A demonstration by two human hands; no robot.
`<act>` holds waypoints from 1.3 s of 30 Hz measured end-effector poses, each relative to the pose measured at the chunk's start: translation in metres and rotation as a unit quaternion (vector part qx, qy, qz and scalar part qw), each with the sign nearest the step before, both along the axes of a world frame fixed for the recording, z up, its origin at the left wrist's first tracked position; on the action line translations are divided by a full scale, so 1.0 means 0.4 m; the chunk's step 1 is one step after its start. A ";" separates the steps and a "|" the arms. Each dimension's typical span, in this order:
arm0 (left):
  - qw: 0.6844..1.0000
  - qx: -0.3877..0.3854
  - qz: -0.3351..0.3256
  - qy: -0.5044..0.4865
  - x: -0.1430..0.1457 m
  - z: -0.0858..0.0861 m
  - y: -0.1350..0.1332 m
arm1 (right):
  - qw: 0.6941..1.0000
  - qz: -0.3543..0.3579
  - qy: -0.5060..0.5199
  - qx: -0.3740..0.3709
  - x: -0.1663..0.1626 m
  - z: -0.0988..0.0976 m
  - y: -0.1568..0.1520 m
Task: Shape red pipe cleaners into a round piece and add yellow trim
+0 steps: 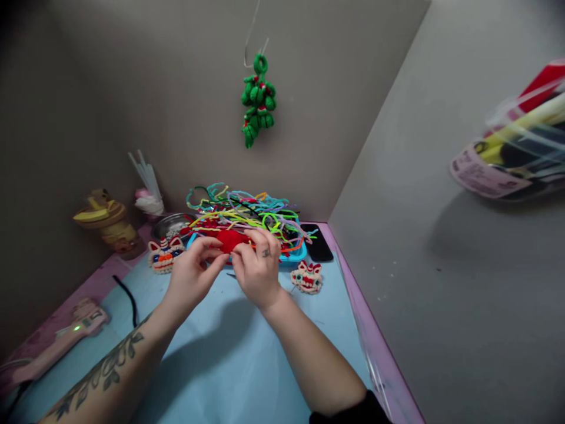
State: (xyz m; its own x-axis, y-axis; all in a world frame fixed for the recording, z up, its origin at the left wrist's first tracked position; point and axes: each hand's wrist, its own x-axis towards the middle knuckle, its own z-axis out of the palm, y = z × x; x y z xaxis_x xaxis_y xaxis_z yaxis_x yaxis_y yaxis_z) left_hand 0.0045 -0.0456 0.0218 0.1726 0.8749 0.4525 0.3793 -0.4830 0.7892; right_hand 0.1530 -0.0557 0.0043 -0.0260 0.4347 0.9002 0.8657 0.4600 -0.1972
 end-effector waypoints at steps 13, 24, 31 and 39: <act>0.999 -0.014 0.008 -0.037 0.007 0.006 -0.004 | 0.998 -0.037 -0.024 0.053 0.004 -0.013 -0.001; 0.999 -0.014 0.014 -0.037 0.011 0.008 -0.010 | 0.996 -0.060 -0.020 0.068 -0.002 -0.011 -0.005; 1.000 0.001 0.016 -0.026 0.005 0.001 -0.006 | 0.997 -0.050 -0.020 0.062 -0.005 -0.013 -0.006; 0.998 -0.006 0.015 -0.058 -0.003 0.012 -0.002 | 0.990 0.060 0.114 -0.056 0.007 0.011 0.003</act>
State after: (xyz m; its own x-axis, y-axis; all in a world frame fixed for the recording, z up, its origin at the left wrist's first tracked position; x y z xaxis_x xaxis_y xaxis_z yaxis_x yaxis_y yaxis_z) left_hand 0.0032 -0.0465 0.0265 0.0936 0.8845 0.4571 0.2997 -0.4628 0.8342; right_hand 0.1559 -0.0546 0.0089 0.1142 0.5379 0.8352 0.7329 0.5220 -0.4364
